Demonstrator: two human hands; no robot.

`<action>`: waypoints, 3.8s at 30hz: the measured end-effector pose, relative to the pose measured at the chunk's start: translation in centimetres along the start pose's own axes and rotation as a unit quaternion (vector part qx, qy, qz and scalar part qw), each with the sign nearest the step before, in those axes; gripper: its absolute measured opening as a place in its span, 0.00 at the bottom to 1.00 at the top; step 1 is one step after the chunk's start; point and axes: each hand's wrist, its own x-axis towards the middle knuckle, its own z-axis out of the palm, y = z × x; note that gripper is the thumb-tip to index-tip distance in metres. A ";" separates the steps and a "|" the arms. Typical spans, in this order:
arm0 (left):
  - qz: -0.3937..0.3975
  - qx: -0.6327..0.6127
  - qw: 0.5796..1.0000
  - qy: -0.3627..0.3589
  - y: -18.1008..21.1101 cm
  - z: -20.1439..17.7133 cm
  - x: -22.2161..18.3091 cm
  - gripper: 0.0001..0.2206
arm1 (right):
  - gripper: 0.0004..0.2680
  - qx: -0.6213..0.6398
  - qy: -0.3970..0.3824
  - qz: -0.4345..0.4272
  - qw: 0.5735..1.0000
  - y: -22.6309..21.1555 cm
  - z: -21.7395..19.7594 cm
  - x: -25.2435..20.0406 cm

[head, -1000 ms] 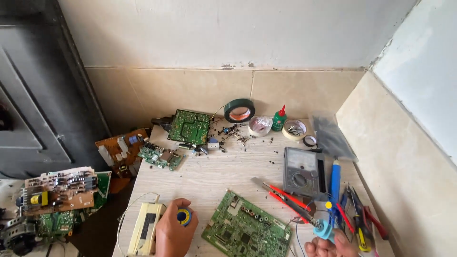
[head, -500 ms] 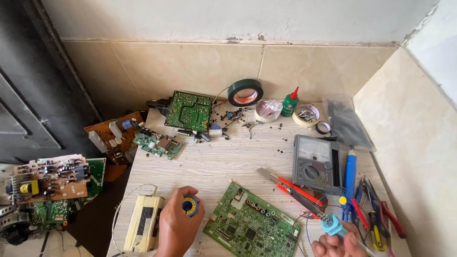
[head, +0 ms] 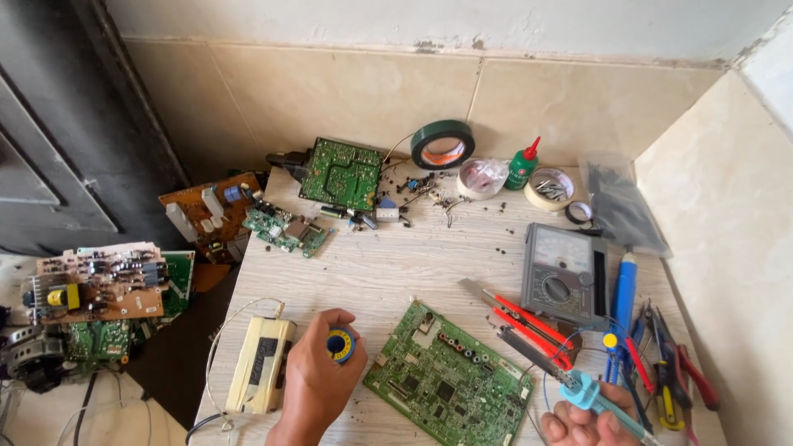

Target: Soldering and reworking components on a television circuit board using a handheld soldering iron.

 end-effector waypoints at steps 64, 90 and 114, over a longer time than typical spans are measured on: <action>0.246 0.005 0.949 -0.196 0.6 -2.2 0.5 0.19 | 0.08 -0.476 0.162 0.076 0.861 3.5 5.0 -4.2; 0.256 0.016 0.941 -0.219 0.2 -2.5 0.9 0.18 | 0.14 -0.345 0.047 0.327 0.879 0.2 1.0 -3.0; 0.250 0.023 0.941 -0.225 0.3 -2.4 0.9 0.18 | 0.12 -0.462 0.066 0.245 0.850 1.3 2.4 -3.1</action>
